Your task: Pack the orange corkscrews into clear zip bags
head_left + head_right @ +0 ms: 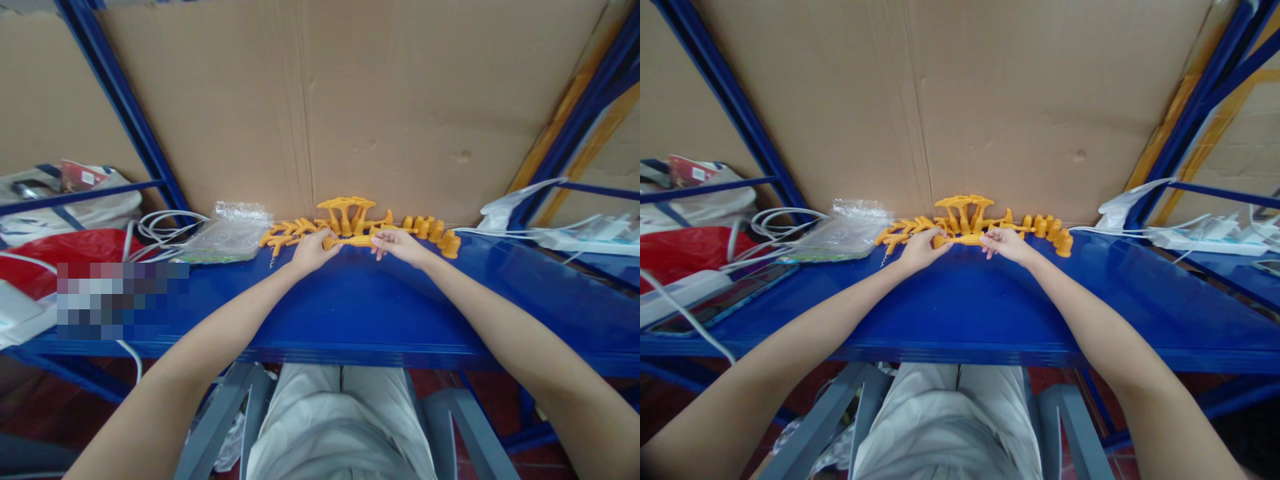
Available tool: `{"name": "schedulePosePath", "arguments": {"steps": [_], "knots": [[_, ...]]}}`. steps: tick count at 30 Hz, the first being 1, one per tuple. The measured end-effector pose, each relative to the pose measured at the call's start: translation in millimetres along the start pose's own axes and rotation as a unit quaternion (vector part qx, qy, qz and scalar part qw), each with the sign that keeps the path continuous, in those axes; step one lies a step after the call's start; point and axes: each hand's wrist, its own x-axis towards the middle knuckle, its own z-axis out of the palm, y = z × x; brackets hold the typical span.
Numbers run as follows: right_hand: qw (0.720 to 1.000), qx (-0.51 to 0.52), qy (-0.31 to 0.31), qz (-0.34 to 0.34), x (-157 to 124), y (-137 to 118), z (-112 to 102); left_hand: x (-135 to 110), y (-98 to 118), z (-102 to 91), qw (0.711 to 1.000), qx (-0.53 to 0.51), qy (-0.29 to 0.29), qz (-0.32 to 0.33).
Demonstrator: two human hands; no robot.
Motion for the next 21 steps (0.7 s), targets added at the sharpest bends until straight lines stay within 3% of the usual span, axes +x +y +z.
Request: {"name": "schedulePosePath", "arguments": {"steps": [8,14,17,21], "knots": [[0.998,-0.001,0.027,-0.063,5,9,-1,4,4,-4.0,0.999,-0.032,-0.009,-0.025],[0.996,-0.031,0.006,-0.08,-3,-3,2,2,4,-6.0,1.0,-0.015,0.019,0.006],[0.998,-0.031,0.0,-0.061,-6,-10,5,1,7,-7.2,0.999,-0.003,0.028,0.031],[1.0,0.007,0.005,0.028,-5,-11,9,2,10,-8.0,0.998,0.001,0.03,0.051]]}}
